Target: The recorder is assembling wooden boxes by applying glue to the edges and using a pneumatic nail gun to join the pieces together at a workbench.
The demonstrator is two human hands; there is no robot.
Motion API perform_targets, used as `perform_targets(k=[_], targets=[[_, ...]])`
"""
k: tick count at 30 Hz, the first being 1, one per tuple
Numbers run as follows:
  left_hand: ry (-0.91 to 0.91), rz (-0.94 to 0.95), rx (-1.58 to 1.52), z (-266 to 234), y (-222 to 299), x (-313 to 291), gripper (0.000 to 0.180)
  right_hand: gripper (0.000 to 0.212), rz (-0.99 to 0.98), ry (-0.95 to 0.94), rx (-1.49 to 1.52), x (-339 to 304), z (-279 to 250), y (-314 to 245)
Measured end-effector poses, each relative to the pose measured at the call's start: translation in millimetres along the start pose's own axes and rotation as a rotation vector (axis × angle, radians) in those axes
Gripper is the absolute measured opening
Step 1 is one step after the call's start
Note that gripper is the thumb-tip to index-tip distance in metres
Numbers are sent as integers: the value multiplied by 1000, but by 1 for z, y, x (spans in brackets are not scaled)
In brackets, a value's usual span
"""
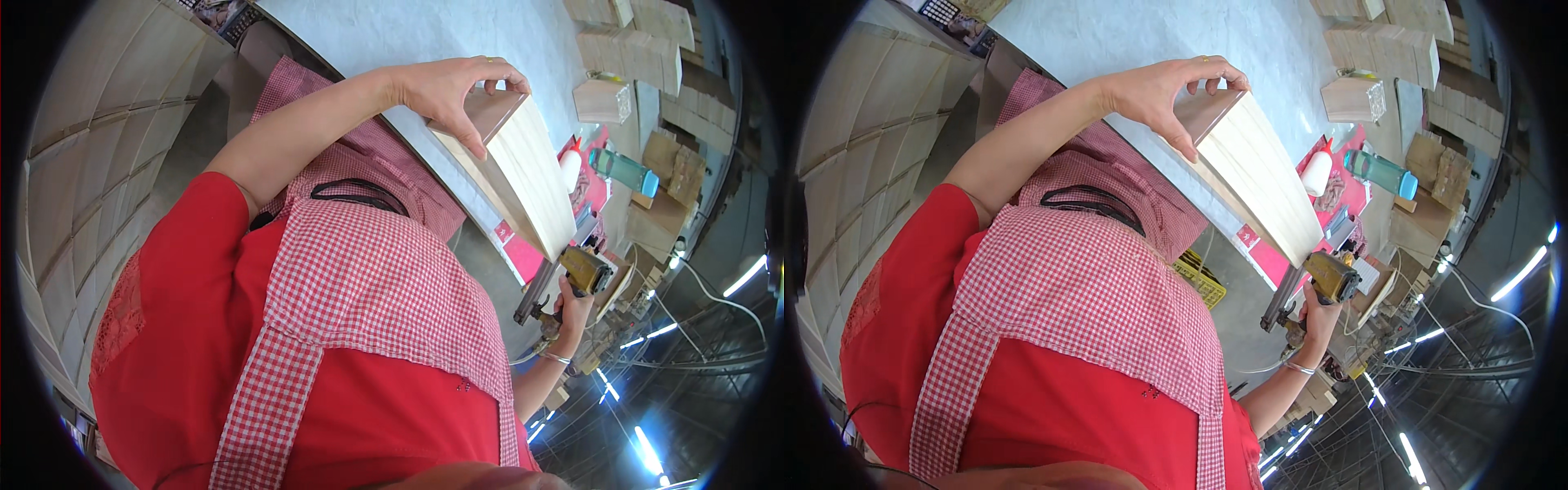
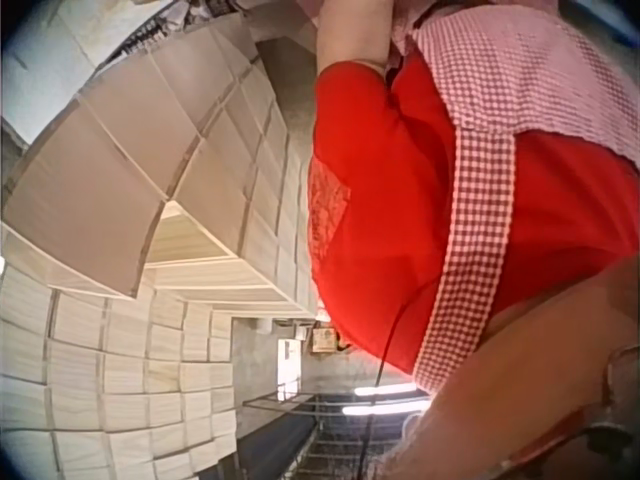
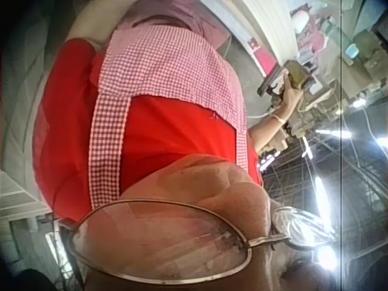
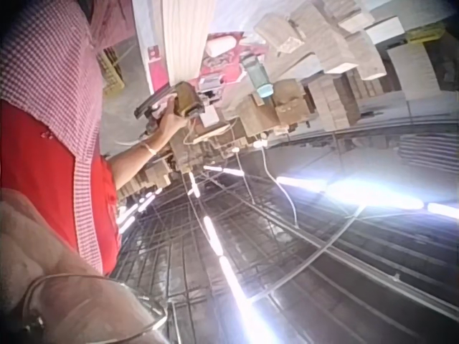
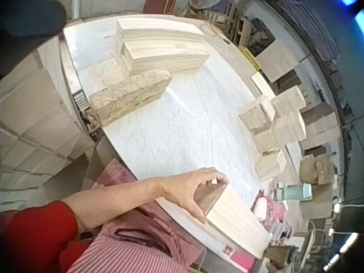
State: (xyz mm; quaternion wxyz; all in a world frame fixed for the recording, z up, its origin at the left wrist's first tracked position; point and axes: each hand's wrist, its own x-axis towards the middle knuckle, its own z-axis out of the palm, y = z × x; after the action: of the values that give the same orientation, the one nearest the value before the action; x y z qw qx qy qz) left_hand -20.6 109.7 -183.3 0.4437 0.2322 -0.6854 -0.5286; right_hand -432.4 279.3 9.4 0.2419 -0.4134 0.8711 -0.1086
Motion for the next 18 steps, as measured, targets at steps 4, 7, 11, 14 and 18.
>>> perform_targets(k=[4, 7, 11, 14, 18], targets=[[-25, -37, -32, 1, -5, 1, 105, 18, -33, -2, 5, -2, -1, 0], [-18, -26, -50, 1, -7, 1, 104, 18, 0, 3, 2, -6, 2, -6], [11, 4, -60, 4, -8, 0, 97, 17, -6, -3, 13, -7, 3, -6], [16, 15, -63, 4, -8, 1, 96, 17, -7, 0, 10, -9, 4, -8], [13, 33, -76, 4, -11, 1, 95, 17, -5, -2, 1, -8, 3, -7]])
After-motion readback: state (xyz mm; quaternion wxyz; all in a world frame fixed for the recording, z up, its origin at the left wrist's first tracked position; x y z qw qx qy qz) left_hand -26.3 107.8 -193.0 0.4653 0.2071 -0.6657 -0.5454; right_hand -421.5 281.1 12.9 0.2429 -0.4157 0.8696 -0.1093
